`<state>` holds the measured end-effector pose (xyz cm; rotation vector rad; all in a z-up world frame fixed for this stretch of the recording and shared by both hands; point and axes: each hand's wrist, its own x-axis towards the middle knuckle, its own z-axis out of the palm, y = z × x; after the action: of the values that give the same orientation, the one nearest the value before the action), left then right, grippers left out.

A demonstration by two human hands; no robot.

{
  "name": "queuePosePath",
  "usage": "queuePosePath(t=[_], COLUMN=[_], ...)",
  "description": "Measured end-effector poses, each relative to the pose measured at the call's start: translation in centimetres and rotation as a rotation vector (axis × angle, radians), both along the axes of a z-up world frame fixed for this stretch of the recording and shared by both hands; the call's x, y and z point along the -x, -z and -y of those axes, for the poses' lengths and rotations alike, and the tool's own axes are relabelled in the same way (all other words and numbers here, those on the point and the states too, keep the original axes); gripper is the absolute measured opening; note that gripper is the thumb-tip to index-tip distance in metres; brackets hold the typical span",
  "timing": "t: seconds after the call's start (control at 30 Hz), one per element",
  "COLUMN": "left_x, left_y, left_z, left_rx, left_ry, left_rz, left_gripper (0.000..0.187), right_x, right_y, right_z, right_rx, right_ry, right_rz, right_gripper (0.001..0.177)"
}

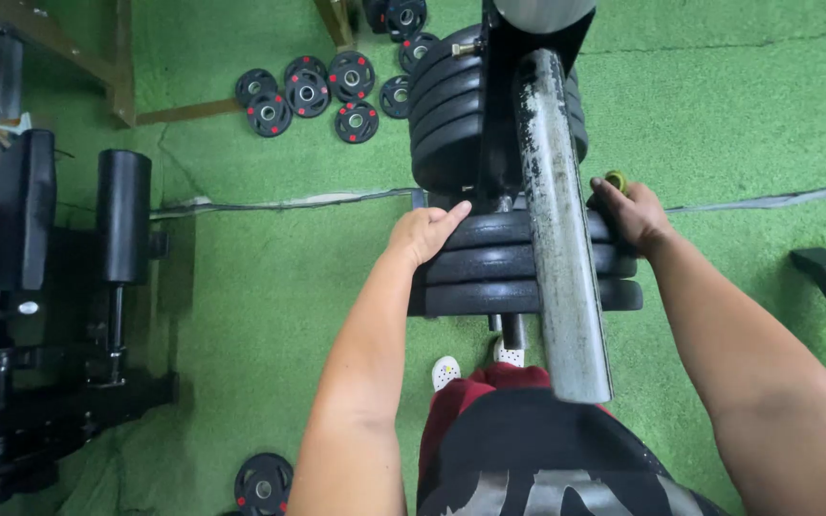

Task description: Cleaning and wiping down gym machines and weight plates using a spray bottle and a cloth.

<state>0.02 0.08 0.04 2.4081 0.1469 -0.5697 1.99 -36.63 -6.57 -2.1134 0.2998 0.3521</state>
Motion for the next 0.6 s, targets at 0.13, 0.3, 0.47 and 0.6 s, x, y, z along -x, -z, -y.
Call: queuePosePath(t=[0.13,0.3,0.47,0.6], left_x=[-0.6,0.6,2.7,2.1], left_y=[0.3,1.5,0.7,0.9], left_z=[0.0,0.3,0.9,0.5], left_rx=[0.003,-0.045,-0.122,-0.070], left_ry=[-0.023,-0.023,-0.067,-0.140], left_rz=[-0.004,0.056,0.103,0.095], left_gripper=[0.079,0.082,0.083,0.084], right_x=[-0.4,0.0,-1.0,-1.6], right_y=[0.0,0.6,1.4,1.0], right_z=[0.3,0.3,1.1,0.6], right_rx=[0.005,0.050,0.120,0.088], right_ry=[0.016,0.010,-0.035,-0.050], right_rz=[-0.040,-0.154,0.001,-0.034], right_gripper=[0.066,0.073,0.070,0.069])
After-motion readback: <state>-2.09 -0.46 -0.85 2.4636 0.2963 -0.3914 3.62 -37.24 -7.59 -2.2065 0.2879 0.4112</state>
